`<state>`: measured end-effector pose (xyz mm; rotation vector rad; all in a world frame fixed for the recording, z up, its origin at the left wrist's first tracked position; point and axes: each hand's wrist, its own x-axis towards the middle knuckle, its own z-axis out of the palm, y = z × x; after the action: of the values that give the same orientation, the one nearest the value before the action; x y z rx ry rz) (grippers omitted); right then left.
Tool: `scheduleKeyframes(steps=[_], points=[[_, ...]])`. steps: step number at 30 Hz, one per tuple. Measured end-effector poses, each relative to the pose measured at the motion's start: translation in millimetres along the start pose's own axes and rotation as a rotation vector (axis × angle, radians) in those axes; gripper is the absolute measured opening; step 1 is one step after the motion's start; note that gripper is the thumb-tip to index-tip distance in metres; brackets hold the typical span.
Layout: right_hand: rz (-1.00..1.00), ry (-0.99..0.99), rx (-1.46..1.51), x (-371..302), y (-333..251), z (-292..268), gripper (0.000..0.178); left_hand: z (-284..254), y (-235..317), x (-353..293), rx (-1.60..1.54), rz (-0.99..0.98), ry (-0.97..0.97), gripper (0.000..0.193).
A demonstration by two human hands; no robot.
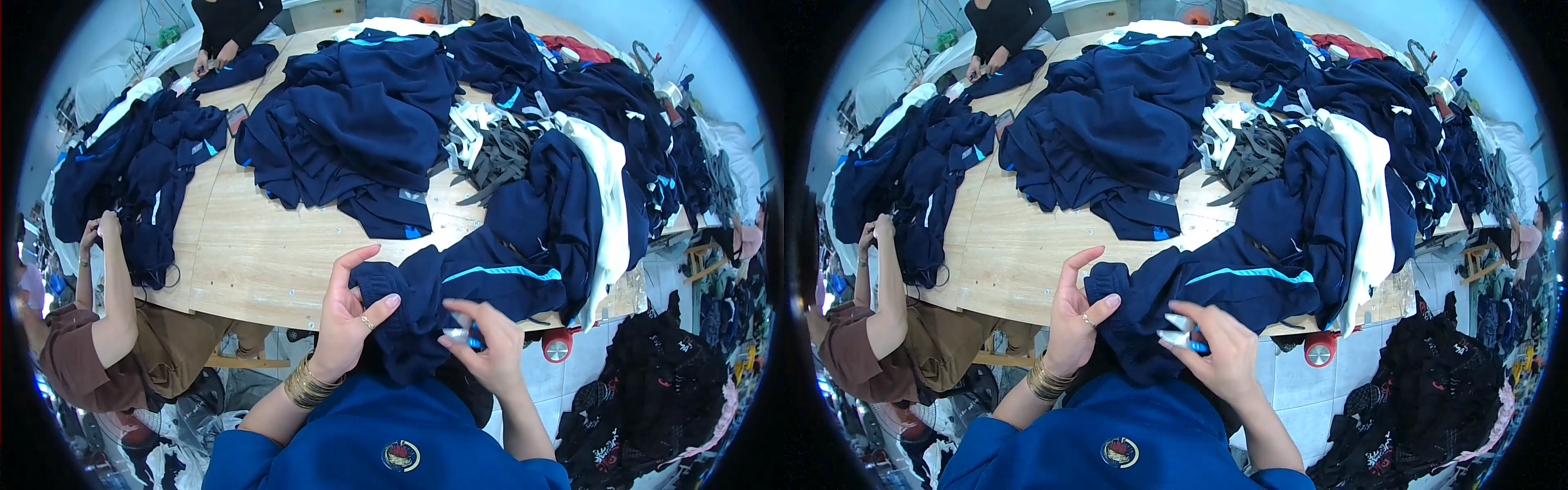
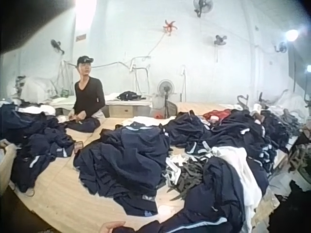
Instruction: Trimming loose threads from blue athletic shorts using small hand-held thread snips.
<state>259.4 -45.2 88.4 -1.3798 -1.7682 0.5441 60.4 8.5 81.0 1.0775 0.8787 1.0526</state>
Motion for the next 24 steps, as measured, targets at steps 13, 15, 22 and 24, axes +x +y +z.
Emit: scheduleKeyframes(steps=[13,15,22,24], points=[[-0.12,0.063,-0.21,8,5,0,0.022,23,6,-7,-0.027,0.088,-0.029,0.065],[-0.176,0.082,-0.271,9,7,1,0.025,24,8,-7,0.008,0.116,-0.037,0.066],[-0.198,0.074,-0.313,7,6,-2,0.026,23,8,-8,0.042,0.097,-0.063,0.067],[-0.196,0.065,-0.326,7,5,-3,0.025,22,7,-8,-0.017,0.078,-0.071,0.068]])
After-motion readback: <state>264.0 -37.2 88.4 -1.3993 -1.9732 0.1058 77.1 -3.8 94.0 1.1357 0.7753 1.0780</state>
